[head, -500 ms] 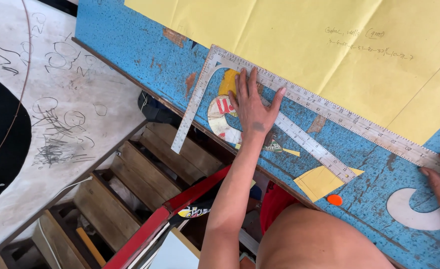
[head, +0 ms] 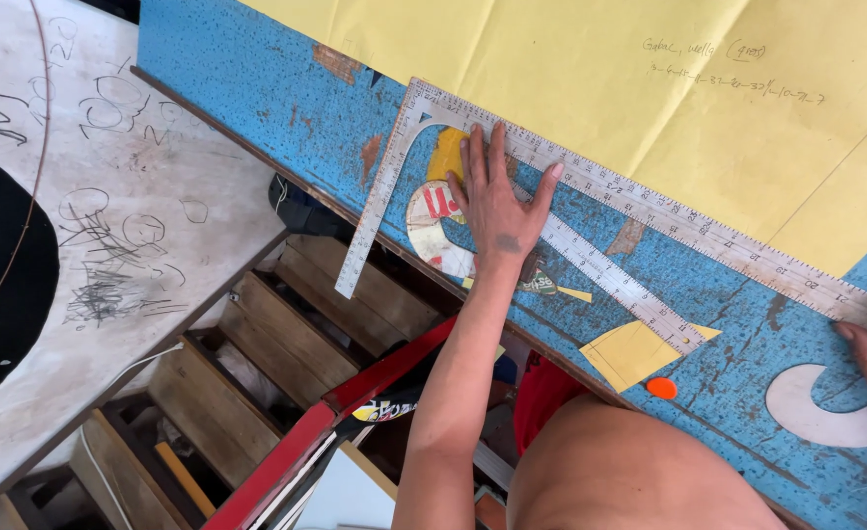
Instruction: The person measures and marks a large sheet of yellow paper on a blue table using a flexible measuring tape, a pencil, and a set square. They draw straight lines and make marks at specific intervals to create a pattern on the paper.
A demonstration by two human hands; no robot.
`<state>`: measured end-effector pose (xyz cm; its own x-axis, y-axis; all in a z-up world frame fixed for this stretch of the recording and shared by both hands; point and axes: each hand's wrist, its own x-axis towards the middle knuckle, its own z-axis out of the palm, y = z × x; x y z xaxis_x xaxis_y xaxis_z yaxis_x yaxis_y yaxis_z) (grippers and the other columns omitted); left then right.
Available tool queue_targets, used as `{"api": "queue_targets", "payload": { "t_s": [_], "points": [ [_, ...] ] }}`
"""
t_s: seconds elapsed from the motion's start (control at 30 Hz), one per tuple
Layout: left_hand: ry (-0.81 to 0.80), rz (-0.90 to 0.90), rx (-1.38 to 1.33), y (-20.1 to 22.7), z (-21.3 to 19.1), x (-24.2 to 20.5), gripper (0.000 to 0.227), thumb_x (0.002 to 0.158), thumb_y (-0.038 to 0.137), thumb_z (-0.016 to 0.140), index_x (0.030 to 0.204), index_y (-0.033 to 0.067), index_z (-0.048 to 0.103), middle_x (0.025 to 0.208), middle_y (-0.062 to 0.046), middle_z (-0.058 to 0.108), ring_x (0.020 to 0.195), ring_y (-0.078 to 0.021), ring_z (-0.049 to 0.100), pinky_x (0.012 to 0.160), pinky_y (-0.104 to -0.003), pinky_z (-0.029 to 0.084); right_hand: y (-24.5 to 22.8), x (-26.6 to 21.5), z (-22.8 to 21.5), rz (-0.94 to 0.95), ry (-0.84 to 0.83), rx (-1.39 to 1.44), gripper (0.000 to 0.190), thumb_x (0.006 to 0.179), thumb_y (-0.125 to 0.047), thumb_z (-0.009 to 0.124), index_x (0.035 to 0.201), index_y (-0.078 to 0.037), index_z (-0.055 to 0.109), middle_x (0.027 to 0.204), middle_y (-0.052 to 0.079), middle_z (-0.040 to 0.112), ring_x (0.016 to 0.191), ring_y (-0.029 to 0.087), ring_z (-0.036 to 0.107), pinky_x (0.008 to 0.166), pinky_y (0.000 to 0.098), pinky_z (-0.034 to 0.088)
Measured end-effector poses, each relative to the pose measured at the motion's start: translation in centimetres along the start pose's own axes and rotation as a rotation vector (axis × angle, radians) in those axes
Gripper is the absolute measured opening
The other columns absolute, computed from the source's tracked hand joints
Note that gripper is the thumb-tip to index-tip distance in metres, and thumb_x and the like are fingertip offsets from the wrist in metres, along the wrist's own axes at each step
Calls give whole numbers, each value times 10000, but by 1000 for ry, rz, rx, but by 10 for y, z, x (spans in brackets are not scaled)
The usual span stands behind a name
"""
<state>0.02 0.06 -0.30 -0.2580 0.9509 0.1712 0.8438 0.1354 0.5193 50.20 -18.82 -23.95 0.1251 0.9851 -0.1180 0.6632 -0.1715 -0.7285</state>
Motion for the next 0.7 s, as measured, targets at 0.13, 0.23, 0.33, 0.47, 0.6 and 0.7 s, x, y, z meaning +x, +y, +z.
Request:
{"api": "queue_targets", "payload": {
  "t_s": [0.13, 0.23, 0.33, 0.47, 0.6, 0.7],
  "points": [
    [-9, -1, -10, 1, -2, 0, 921, 900, 776, 379, 1609, 189, 340, 1719, -115, 260, 1619, -336, 199, 1278, -661, 88, 23, 5, 7, -9, 9, -47, 553, 1084, -207, 684, 1535, 105, 610, 1544, 343, 537, 1363, 492, 503, 1110, 541, 408],
    [-18, -3, -13, 0, -2, -1, 920, 899, 778, 380, 1614, 201, 327, 1720, -118, 260, 1619, -338, 197, 1281, -650, 84, 48, 8, 15, 0, 20, -53, 565, 1065, -162, 692, 1565, 78, 583, 1565, 325, 512, 1376, 490, 480, 1088, 565, 405],
    [-8, -1, -13, 0, -3, 1, 910, 903, 767, 397, 1611, 198, 341, 1720, -105, 264, 1619, -336, 206, 1278, -656, 90, 30, 6, 6, -140, -19, -162, 602, 1054, -181, 692, 1567, 118, 594, 1542, 353, 558, 1352, 496, 535, 1061, 563, 451],
    [-51, 9, 45, -4, -4, 3, 926, 906, 805, 325, 1620, 215, 303, 1723, -116, 243, 1600, -356, 215, 1267, -674, 110, -111, 1, -32, -175, 90, -41, 479, 1057, -113, 808, 1449, 126, 674, 1318, 288, 622, 1179, 376, 585, 1067, 445, 459],
    [-35, 44, 93, -4, 4, 4, 912, 928, 820, 311, 1623, 231, 274, 1724, -105, 229, 1587, -367, 222, 1269, -688, 139, -235, -4, -95, -536, 212, -472, 378, 1024, -284, 910, 1281, -21, 820, 1154, 173, 686, 1075, 377, 613, 1050, 473, 508],
    [-21, 47, 91, -6, 5, 4, 907, 932, 813, 343, 1620, 225, 293, 1721, -100, 238, 1589, -373, 228, 1272, -693, 127, -233, -1, -99, -564, 199, -695, 404, 976, -429, 861, 1239, -127, 811, 1035, 100, 616, 1010, 307, 603, 938, 417, 496]
  ]
}}
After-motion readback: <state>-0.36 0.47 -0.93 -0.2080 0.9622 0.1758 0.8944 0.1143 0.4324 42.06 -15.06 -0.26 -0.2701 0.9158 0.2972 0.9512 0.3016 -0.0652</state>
